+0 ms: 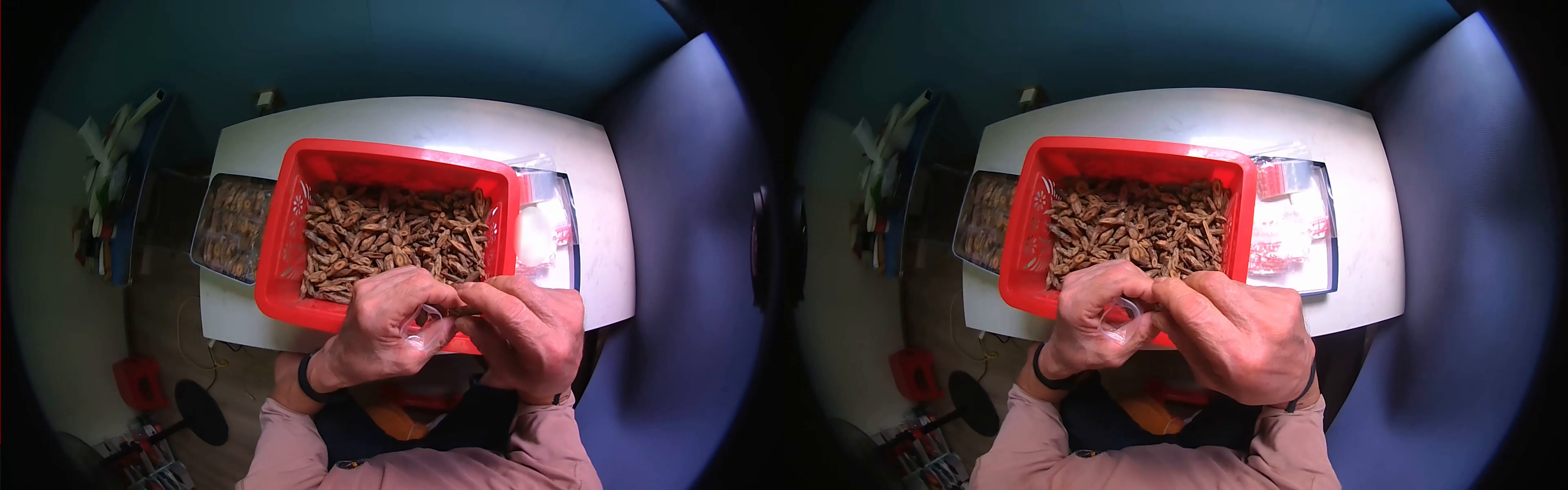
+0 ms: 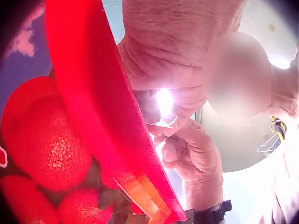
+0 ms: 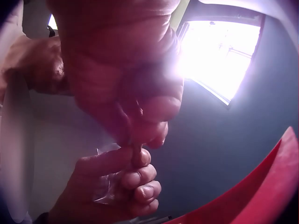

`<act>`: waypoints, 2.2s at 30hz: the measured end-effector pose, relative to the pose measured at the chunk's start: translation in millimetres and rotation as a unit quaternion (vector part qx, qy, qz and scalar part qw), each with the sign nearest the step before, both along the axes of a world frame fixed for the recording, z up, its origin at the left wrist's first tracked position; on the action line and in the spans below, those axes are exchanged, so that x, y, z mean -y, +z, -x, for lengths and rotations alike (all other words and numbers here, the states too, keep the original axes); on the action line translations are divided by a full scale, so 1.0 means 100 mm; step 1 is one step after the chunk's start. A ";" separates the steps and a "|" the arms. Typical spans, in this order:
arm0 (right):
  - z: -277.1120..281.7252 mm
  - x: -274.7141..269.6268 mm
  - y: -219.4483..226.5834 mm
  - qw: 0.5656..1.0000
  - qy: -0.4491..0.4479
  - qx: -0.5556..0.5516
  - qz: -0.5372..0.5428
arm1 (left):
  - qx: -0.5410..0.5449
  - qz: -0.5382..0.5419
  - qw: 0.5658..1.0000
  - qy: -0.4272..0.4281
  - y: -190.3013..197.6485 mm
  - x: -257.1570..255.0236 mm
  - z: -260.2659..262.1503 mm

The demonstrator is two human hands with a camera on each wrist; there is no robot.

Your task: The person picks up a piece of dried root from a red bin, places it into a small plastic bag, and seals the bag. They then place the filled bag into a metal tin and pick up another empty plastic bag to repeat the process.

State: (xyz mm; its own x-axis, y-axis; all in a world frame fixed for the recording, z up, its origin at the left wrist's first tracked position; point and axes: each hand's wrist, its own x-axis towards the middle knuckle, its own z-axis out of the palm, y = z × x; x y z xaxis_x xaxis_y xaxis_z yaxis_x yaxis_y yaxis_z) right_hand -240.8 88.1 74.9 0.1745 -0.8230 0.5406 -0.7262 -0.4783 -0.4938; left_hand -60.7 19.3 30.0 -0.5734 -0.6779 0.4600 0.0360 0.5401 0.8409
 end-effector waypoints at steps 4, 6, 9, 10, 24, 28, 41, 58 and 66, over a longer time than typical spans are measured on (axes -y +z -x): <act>-0.05 -0.03 0.03 0.999 0.014 -0.026 -0.025 | -0.005 -0.008 1.000 0.001 -0.04 -0.02 0.00; -0.04 -0.06 0.03 0.999 0.012 -0.020 -0.041 | -0.009 -0.021 1.000 -0.009 -0.03 -0.02 0.00; 0.04 -0.09 -0.01 0.997 0.049 -0.045 -0.032 | 0.000 -0.040 0.998 -0.039 0.01 0.00 -0.03; 0.04 -0.10 -0.01 0.998 0.045 -0.044 -0.032 | 0.013 -0.045 0.997 -0.058 0.02 0.01 -0.04; -0.01 -0.13 -0.07 1.000 0.019 -0.004 -0.020 | 0.008 -0.075 0.993 -0.085 0.00 0.05 -0.11; 0.01 -0.14 -0.11 1.000 0.024 0.012 -0.008 | 0.012 -0.069 0.993 -0.092 0.00 0.07 -0.12; 0.03 -0.11 -0.11 0.998 0.036 0.037 -0.021 | 0.010 -0.072 0.992 -0.105 -0.04 0.10 -0.11; -0.03 -0.11 -0.13 0.992 -0.053 0.110 0.044 | 0.064 -0.090 0.994 -0.022 -0.04 0.10 -0.09; -0.09 -0.06 -0.13 0.997 0.012 0.079 0.015 | 0.080 -0.049 0.996 -0.014 -0.09 0.07 -0.05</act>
State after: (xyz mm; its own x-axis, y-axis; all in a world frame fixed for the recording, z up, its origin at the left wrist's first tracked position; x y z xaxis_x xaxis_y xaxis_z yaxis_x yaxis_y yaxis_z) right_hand -232.2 93.9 61.8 0.1043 -0.8023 0.5877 -0.6289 -0.5110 -0.5860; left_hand -55.2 12.8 20.5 -0.6528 -0.6981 0.2942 -0.0886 0.4560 0.8855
